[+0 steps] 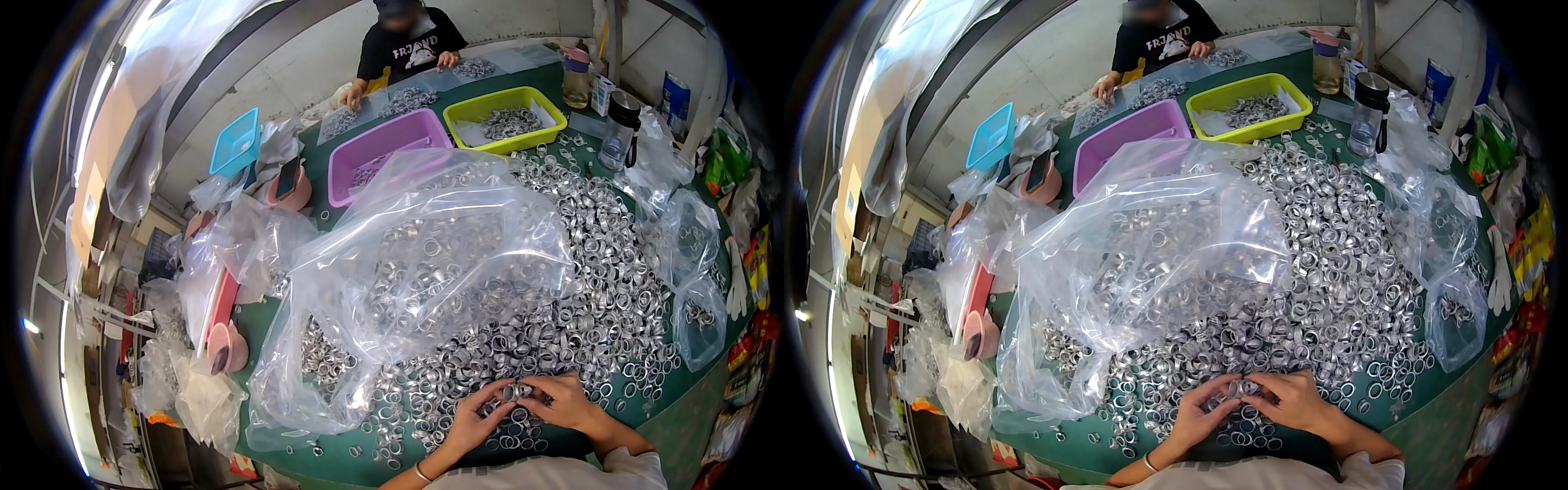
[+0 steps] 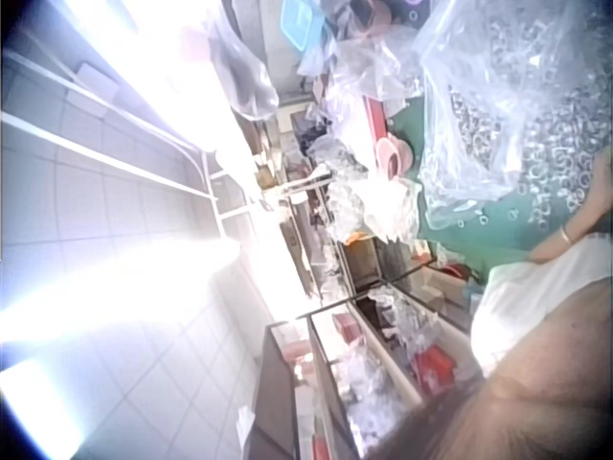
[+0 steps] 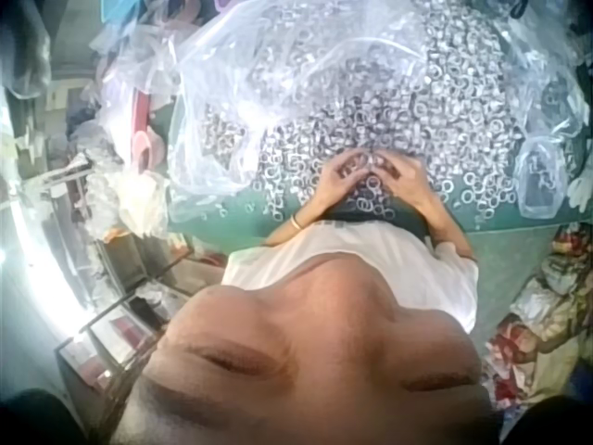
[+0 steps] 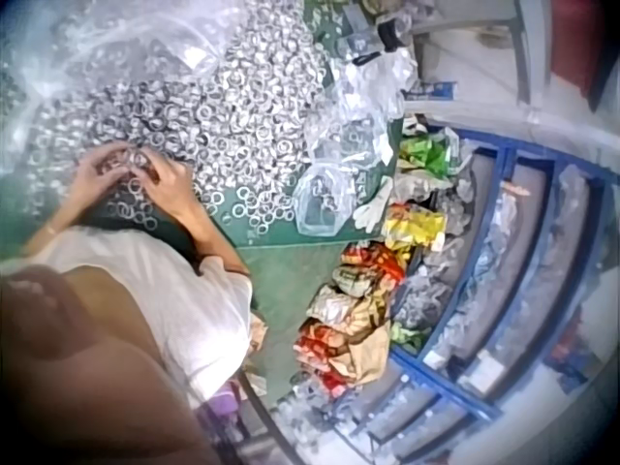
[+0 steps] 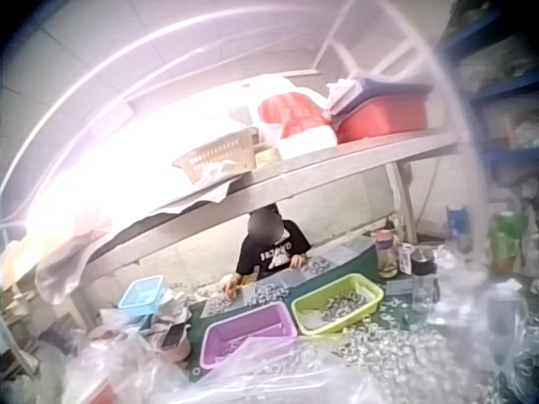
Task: The person sorts through a large pile of small silver-colored metal rings on a work table, picking them up by hand and placing them into colored plastic containers.
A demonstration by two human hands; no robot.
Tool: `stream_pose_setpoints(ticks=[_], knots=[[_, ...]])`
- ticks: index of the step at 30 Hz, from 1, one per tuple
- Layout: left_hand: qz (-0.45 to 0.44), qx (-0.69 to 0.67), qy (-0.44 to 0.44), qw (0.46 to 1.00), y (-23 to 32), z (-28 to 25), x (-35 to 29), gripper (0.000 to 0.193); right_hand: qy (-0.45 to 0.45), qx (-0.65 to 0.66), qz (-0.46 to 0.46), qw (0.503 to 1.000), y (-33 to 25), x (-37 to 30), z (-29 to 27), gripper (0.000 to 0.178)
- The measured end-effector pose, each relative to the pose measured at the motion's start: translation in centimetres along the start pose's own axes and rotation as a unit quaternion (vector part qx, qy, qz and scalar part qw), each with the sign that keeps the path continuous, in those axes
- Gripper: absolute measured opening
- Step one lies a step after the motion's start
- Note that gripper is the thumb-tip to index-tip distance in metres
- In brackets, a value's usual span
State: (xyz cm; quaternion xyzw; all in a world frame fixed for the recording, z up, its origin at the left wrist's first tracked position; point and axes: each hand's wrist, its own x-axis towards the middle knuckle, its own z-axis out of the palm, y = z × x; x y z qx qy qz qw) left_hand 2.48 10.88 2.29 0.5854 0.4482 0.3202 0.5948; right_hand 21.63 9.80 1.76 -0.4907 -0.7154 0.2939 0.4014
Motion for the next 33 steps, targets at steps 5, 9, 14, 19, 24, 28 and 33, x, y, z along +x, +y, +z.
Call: stream_pose_setpoints(ticks=[5,9,14,19,24,28,33], knots=[[0.02,0.003,0.001,1.0,-0.48,0.03,0.04,0.041,0.002,-0.004,-0.006,1.0,0.03,0.02,-0.01,0.03],[0.005,0.003,-0.007,1.0,-0.24,-0.06,0.02,0.041,0.006,-0.007,-0.01,1.0,0.06,0.01,0.03,0.03],[0.012,-0.002,-0.009,1.0,-0.26,-0.05,0.02,0.041,0.012,-0.007,-0.014,1.0,0.14,-0.09,0.15,0.03],[0.016,-0.006,-0.005,1.0,-0.3,0.03,0.01,0.04,0.012,-0.003,-0.013,1.0,0.04,0.01,0.1,0.029],[-0.005,-0.007,-0.007,1.0,0.01,0.01,0.01,0.04,0.01,-0.009,-0.01,1.0,0.14,0.0,0.15,0.03],[0.002,0.008,-0.009,1.0,-0.34,-0.01,0.03,0.04,0.009,-0.004,-0.007,1.0,0.19,-0.09,0.25,0.03],[-0.02,0.007,-0.015,1.0,-0.23,-0.1,0.03,0.04,0.008,-0.007,-0.005,1.0,0.38,-0.19,0.3,0.031]])
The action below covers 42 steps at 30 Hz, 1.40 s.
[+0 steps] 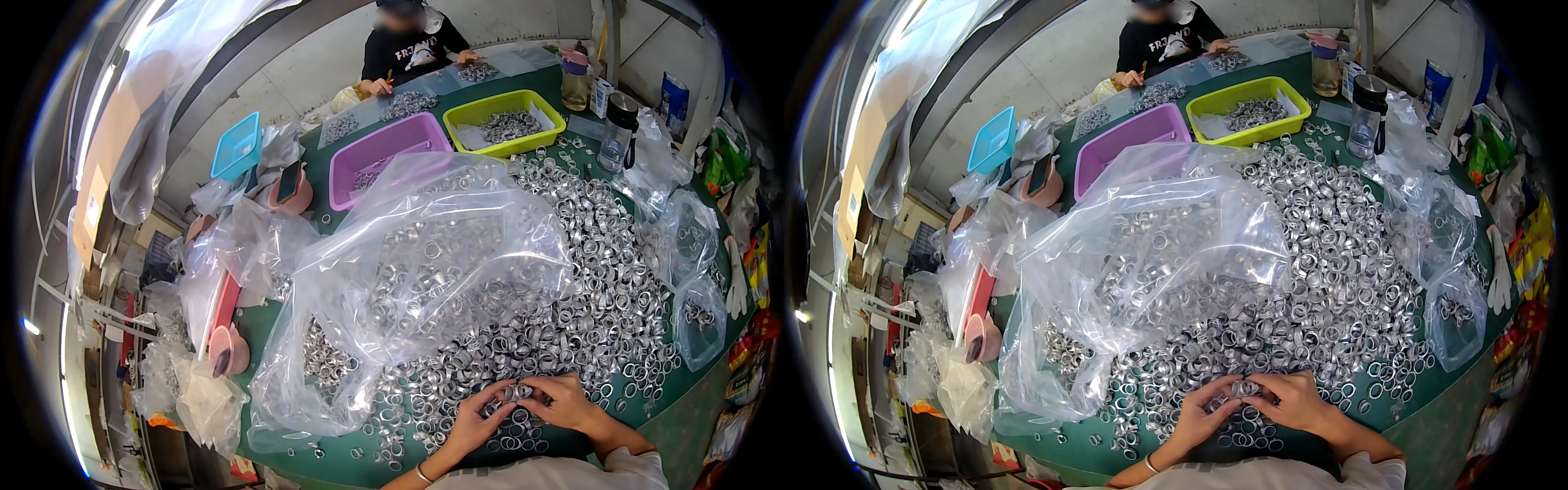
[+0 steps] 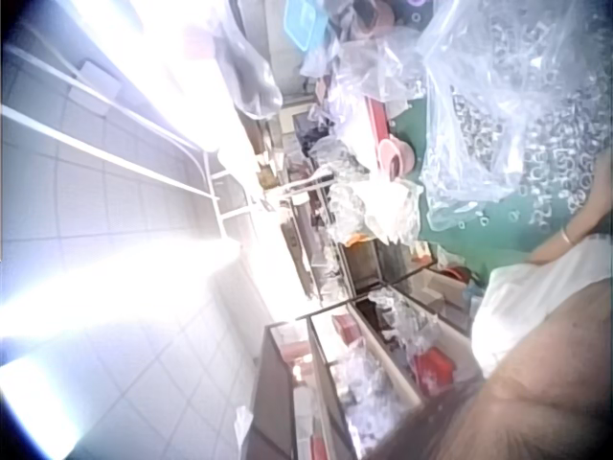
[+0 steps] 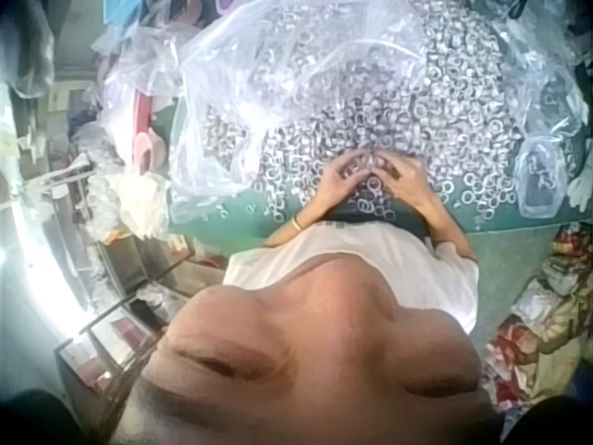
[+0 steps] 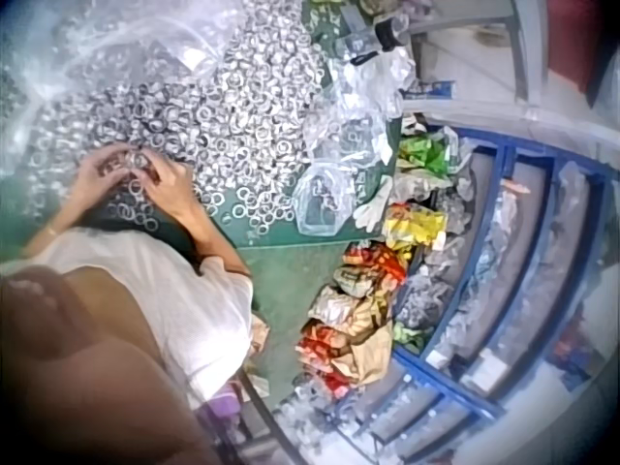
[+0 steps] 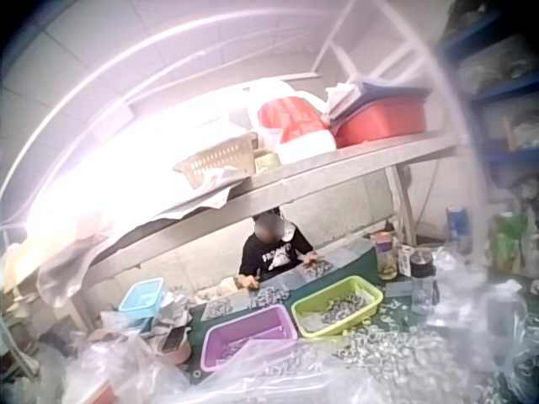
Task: The person sorts through a large pile of small silver-colored metal rings on a work table, picking them up by hand and placing them into colored plastic containers.
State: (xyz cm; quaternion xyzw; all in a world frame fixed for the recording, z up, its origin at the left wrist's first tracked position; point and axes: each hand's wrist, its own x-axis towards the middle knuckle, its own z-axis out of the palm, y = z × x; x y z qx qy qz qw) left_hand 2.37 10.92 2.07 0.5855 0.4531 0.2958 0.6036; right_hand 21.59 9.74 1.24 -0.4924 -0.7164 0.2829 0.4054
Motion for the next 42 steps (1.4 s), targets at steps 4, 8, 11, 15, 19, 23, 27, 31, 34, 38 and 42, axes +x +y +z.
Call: stream_pose_setpoints(ticks=[4,8,11,15,19,23,27,31,34,38,42], knots=[[0.022,-0.005,0.003,1.0,-0.57,0.1,0.0,0.04,0.003,0.005,-0.001,1.0,-0.26,0.17,-0.11,0.031],[0.019,-0.005,0.001,1.0,-0.44,0.08,0.02,0.041,0.001,0.0,0.001,1.0,-0.21,0.12,-0.1,0.031],[0.016,0.004,0.004,1.0,-0.15,0.1,0.01,0.04,0.001,-0.003,0.001,1.0,-0.22,0.13,-0.1,0.031],[0.012,0.004,0.004,1.0,-0.13,0.08,0.03,0.04,0.003,-0.003,0.003,1.0,-0.23,0.12,-0.05,0.03],[0.012,0.003,0.005,1.0,-0.24,0.11,0.0,0.04,-0.001,-0.003,0.004,1.0,-0.18,0.11,-0.03,0.03],[0.003,0.003,0.002,1.0,-0.01,0.1,-0.06,0.039,0.003,-0.004,0.004,1.0,-0.09,0.02,0.05,0.03],[-0.011,-0.008,-0.002,1.0,0.17,0.06,-0.11,0.039,0.01,-0.002,0.003,1.0,-0.22,0.11,0.05,0.029],[0.015,-0.001,0.0,1.0,-0.36,0.07,-0.03,0.039,0.003,0.011,0.011,1.0,-0.12,-0.01,0.09,0.028],[0.03,0.012,0.002,0.999,-0.41,0.03,-0.02,0.039,-0.003,0.016,0.016,1.0,-0.21,0.02,0.01,0.027],[0.031,0.01,0.005,0.999,-0.31,0.04,-0.07,0.038,-0.004,0.013,0.013,1.0,-0.39,0.14,-0.11,0.027],[0.025,-0.013,0.004,1.0,-0.21,0.16,-0.1,0.036,-0.007,0.008,0.005,1.0,-0.53,0.26,-0.25,0.026]])
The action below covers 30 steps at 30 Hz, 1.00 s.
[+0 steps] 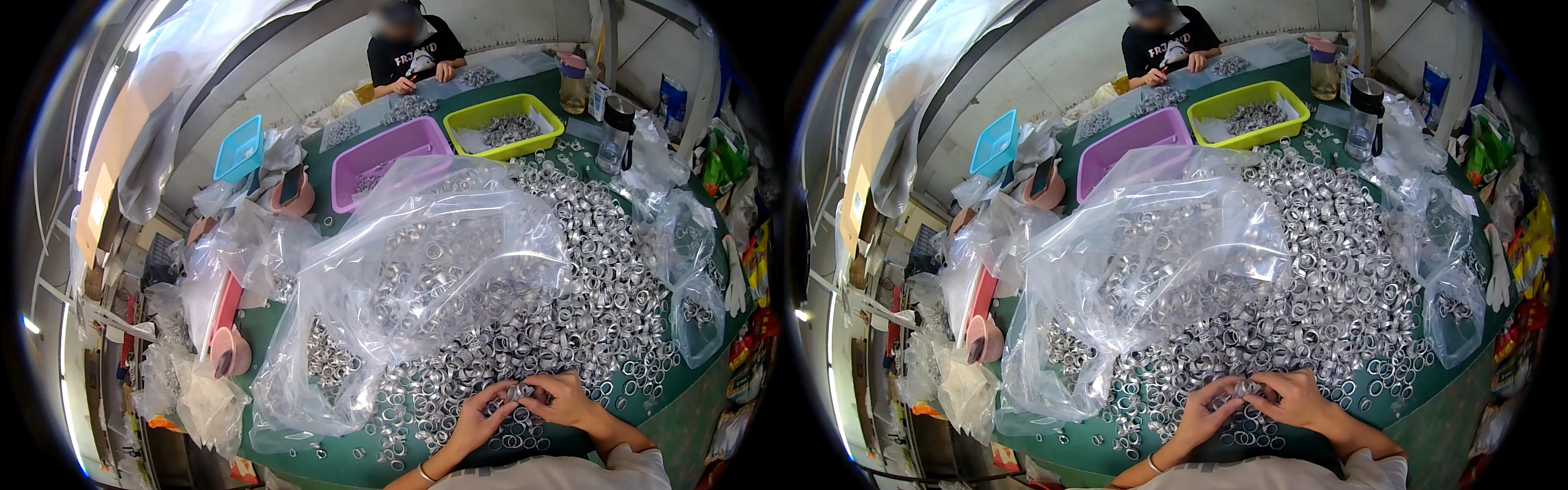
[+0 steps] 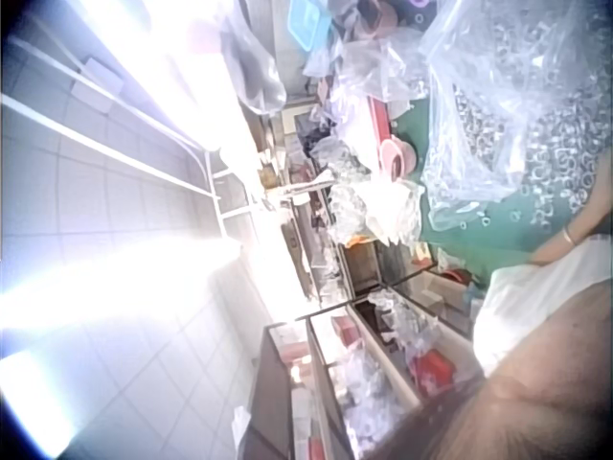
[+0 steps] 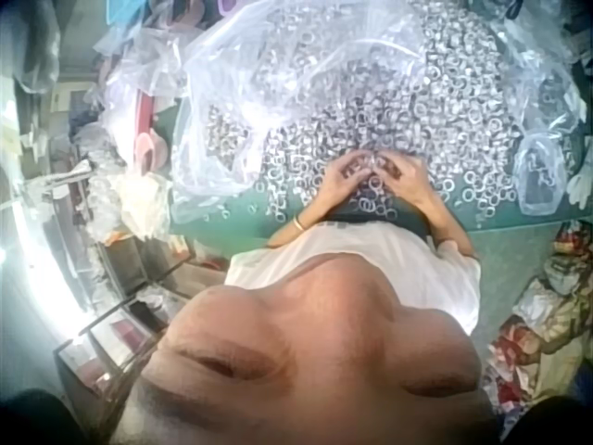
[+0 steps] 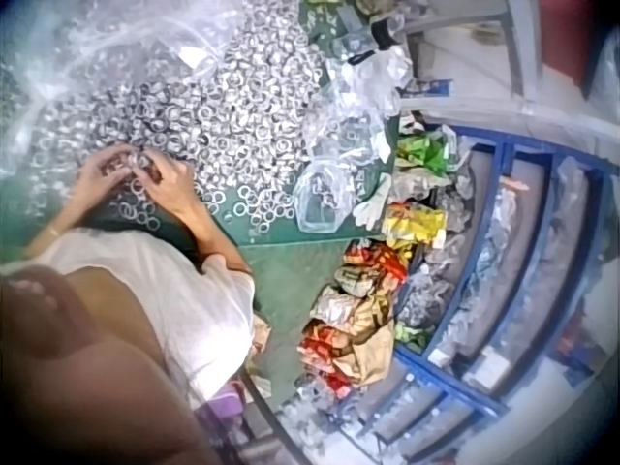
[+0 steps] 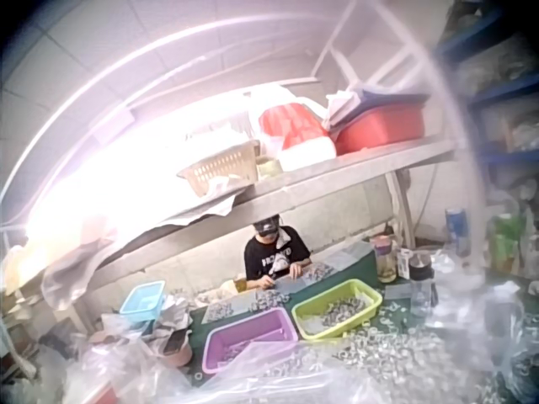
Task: The person sorts through a large pile of small silver-colored metal rings on a work table, picking them up by hand and placing them into colored plastic containers.
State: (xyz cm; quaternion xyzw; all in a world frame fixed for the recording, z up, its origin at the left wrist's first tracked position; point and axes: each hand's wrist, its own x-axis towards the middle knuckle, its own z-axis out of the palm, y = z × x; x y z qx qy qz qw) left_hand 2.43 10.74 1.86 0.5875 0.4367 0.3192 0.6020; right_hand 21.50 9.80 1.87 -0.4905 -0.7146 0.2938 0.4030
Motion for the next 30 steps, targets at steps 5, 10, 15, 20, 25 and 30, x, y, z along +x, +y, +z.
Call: stream_pose_setpoints(ticks=[5,10,15,20,25,30], knots=[[0.028,0.009,0.006,1.0,-0.4,0.1,0.0,0.036,0.0,-0.005,-0.009,1.0,-0.2,0.0,-0.1,0.026],[0.011,-0.01,0.003,1.0,-0.5,0.2,-0.2,0.035,0.014,-0.002,-0.025,1.0,0.1,-0.1,0.0,0.025],[0.08,-0.023,0.006,0.996,-0.9,0.1,0.0,0.036,-0.005,0.103,0.02,0.994,-0.9,0.1,-0.5,0.026],[0.057,-0.031,0.033,0.997,-0.2,0.1,-0.3,0.036,-0.008,0.092,0.034,0.995,-0.8,0.2,-0.3,0.029],[0.203,0.031,0.114,0.972,0.1,0.1,0.0,0.039,-0.013,0.069,0.043,0.997,-2.6,0.9,-0.7,0.029],[0.227,0.028,0.126,0.965,0.6,0.3,-0.4,0.04,-0.015,0.182,0.156,0.971,-5.1,0.3,-0.6,0.024]])
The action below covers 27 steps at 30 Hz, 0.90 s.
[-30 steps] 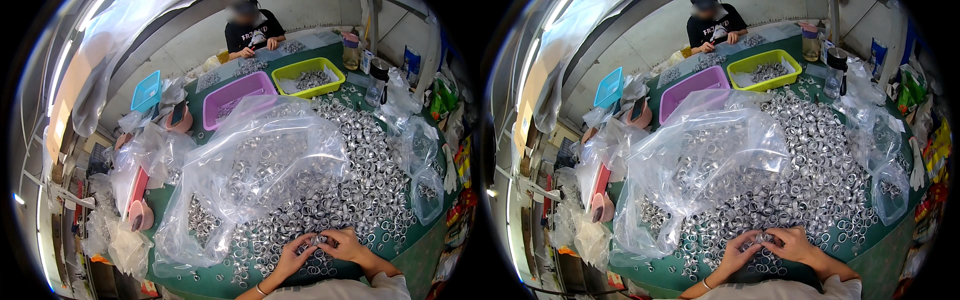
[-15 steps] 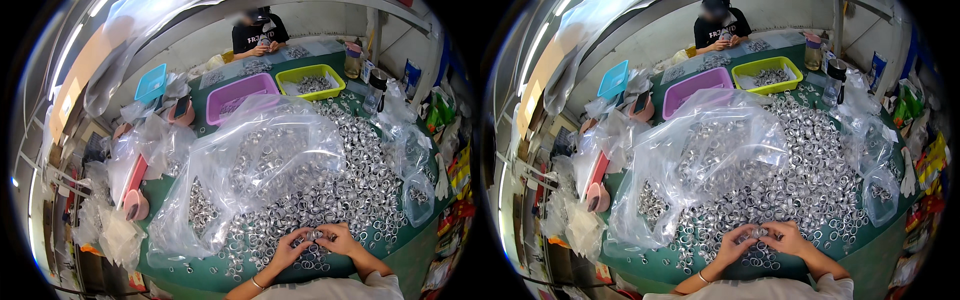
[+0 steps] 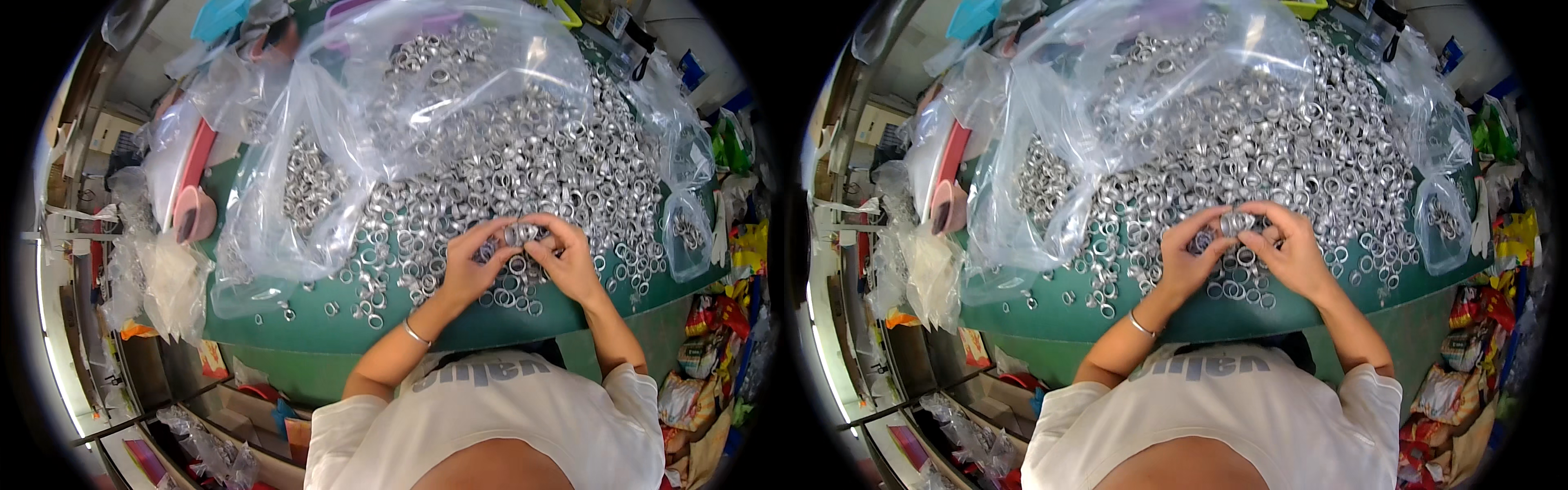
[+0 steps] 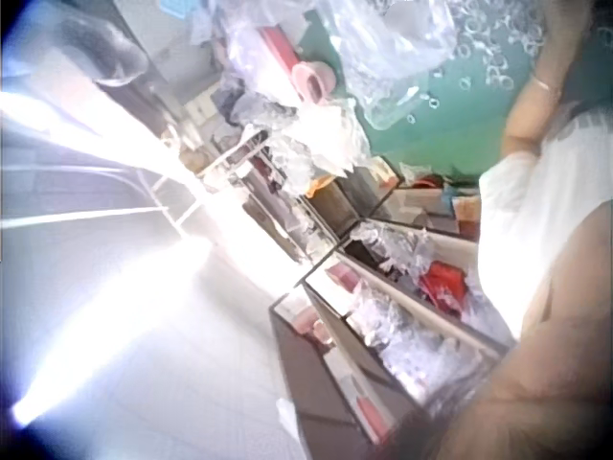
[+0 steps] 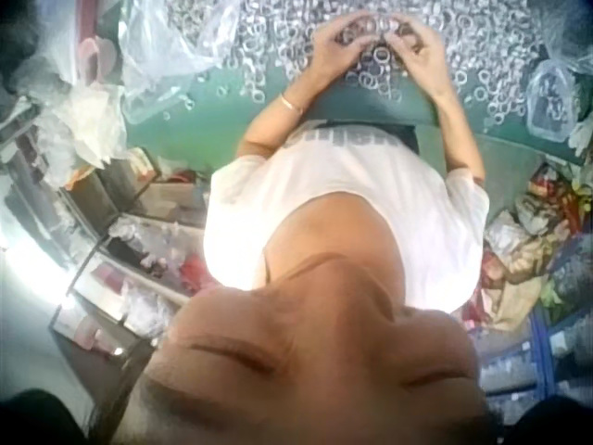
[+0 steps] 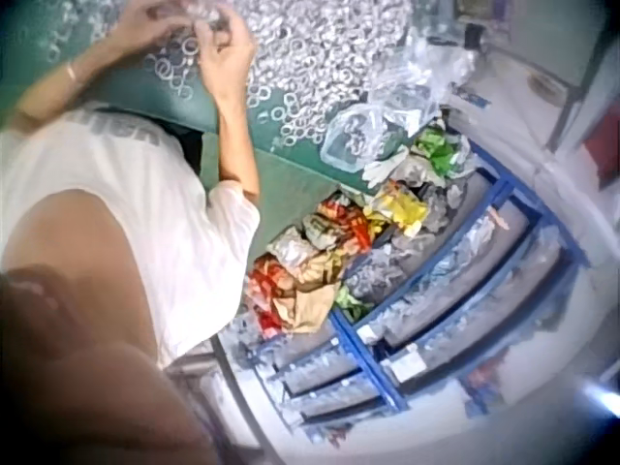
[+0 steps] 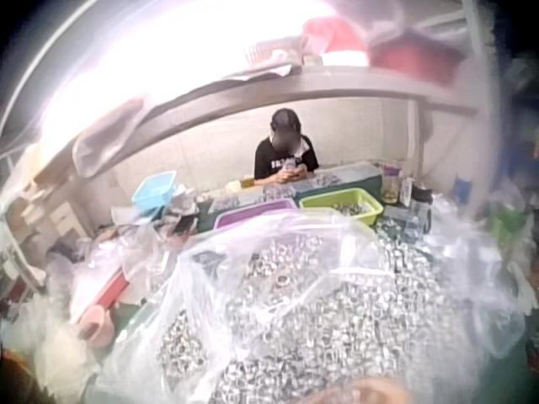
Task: The person sorts through a large pile of small silver-colored metal rings on a work table, picking them up by hand and placing them into colored plastic containers.
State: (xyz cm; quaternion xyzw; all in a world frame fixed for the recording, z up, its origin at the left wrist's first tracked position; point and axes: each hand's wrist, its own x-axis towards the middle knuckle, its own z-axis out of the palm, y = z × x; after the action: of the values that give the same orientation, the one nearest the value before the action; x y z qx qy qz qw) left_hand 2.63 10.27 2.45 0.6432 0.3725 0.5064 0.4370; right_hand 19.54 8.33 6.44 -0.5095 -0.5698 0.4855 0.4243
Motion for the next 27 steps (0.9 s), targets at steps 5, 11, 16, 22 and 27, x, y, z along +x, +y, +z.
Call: stream_pose_setpoints(ticks=[5,11,16,22,27], knots=[[0.025,0.003,-0.017,1.0,0.1,0.0,-0.3,0.04,-0.021,-0.015,0.01,1.0,1.0,-0.1,-0.2,0.026],[0.043,0.028,-0.017,0.999,-0.1,0.0,0.0,0.039,0.009,0.129,0.055,0.99,1.4,-0.5,0.7,0.025],[0.03,-0.003,-0.025,0.999,-0.7,0.0,0.0,0.038,0.021,-0.054,0.003,0.998,1.2,-0.2,-0.1,0.027],[0.0,-0.014,-0.041,0.999,-1.0,-0.1,0.1,0.034,-0.002,-0.18,-0.12,0.976,1.2,0.5,-0.8,0.026],[-0.006,-0.019,-0.049,0.999,-0.8,-0.3,0.1,0.032,-0.036,-0.15,-0.025,0.988,-0.2,0.4,-1.0,0.027]])
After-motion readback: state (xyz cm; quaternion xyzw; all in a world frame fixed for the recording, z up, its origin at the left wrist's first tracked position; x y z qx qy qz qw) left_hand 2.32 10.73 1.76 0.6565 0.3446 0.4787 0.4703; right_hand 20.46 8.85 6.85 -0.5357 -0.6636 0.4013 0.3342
